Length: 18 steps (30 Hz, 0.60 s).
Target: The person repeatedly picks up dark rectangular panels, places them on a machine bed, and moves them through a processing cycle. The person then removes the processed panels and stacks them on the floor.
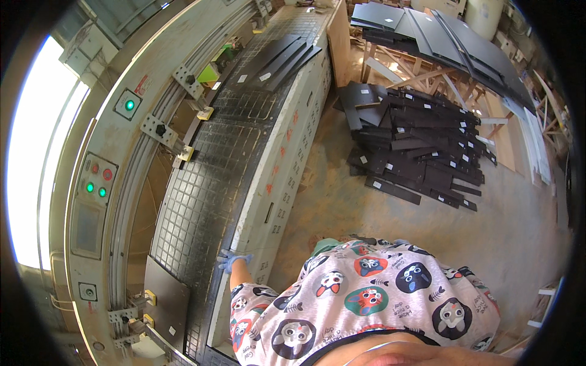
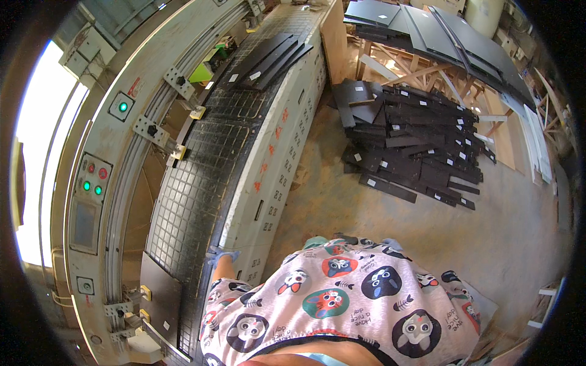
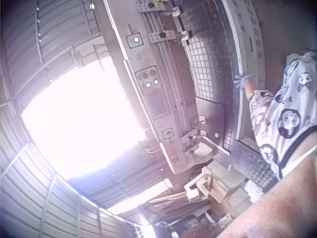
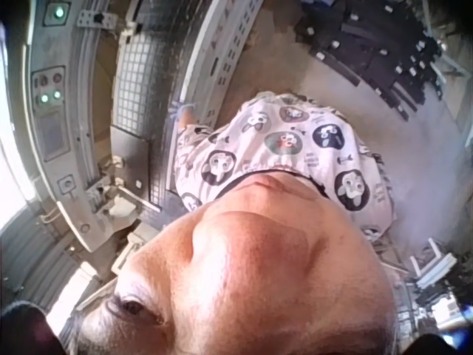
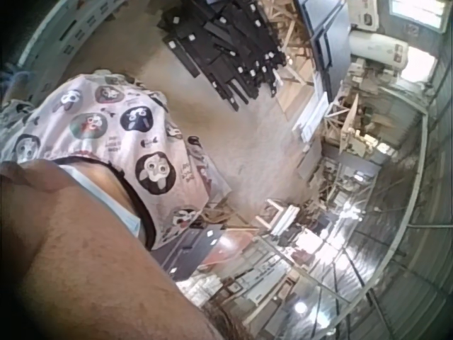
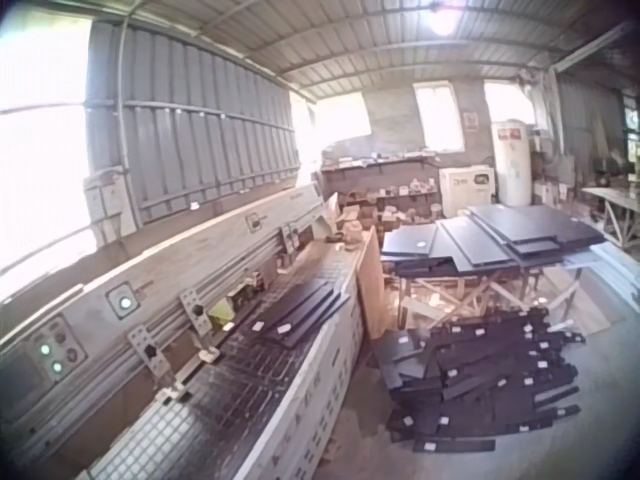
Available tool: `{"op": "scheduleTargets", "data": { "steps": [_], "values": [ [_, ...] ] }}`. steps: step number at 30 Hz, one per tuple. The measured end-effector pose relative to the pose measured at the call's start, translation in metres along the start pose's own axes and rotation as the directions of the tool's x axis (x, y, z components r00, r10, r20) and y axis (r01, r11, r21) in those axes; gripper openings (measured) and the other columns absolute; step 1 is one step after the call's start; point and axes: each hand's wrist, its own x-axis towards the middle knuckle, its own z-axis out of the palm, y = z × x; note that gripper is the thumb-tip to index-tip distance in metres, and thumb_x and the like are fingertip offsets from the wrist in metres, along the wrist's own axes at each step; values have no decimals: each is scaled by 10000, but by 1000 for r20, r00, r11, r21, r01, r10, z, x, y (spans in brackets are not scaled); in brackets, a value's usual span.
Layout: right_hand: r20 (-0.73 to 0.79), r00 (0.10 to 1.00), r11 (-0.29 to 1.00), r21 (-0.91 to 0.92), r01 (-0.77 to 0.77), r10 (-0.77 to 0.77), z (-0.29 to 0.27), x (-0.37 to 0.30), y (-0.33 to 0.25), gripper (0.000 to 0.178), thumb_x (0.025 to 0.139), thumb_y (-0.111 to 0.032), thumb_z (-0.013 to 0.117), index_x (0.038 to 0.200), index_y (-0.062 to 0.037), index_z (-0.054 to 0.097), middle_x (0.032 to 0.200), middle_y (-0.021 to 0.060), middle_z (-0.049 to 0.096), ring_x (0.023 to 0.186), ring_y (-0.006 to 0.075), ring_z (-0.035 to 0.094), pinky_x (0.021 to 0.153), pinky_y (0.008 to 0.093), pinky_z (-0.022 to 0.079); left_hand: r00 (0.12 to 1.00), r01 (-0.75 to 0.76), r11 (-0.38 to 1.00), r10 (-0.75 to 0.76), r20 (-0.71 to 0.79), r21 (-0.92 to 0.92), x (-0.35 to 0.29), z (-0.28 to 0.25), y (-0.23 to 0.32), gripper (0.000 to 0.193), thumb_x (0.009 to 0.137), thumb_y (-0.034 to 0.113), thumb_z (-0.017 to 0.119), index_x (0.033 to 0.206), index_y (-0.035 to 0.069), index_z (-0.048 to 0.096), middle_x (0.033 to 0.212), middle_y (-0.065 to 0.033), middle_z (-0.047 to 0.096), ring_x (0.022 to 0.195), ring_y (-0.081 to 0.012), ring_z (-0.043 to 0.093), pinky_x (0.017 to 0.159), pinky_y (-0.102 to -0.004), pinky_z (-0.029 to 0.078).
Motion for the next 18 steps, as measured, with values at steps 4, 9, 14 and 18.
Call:
{"op": "scheduleTargets", "data": {
  "steps": [4, 9, 14, 18],
  "values": [
    [-2, 1000, 1000, 0, -1, 1, 0, 2, 3, 516, 788, -486, 589, 1085, -64, 600, 1080, 157, 615, 933, 299, 600, 835, 371, 466, 1000, -5, 1000, 5, 2, 3, -10, -5, 2, 1270, 577, 560, 771, 1441, 214, -93, 1505, -144, -86, 1369, -402, 76, 1051, -500, 293],
    [3, 1000, 1000, -3, 0, 0, 0, 6, 4, 503, 789, -485, 585, 1060, -62, 614, 1059, 157, 623, 907, 300, 608, 821, 368, 471, 1000, -1, 1000, 1, 11, -6, -13, -9, 1, 1279, 576, 564, 771, 1438, 217, -107, 1503, -142, -101, 1370, -404, 69, 1053, -501, 289],
    [15, 1000, 1000, -11, 4, -4, 2, 10, 8, 492, 789, -484, 581, 1034, -60, 629, 1039, 157, 631, 881, 300, 616, 808, 365, 476, 1000, 1, 1000, -1, 4, 6, -6, -1, -4, 1274, 581, 571, 763, 1437, 221, -114, 1502, -139, -112, 1371, -399, 69, 1040, -499, 311],
    [20, 1000, 1000, -7, 6, -6, 4, 13, 11, 485, 789, -483, 578, 1014, -58, 640, 1022, 158, 638, 860, 300, 622, 796, 363, 479, 1000, -1, 1000, 1, -12, 28, 1, 3, -1, 1282, 575, 571, 769, 1437, 221, -114, 1502, -138, -111, 1369, -404, 73, 1031, -497, 327]
  ]
}}
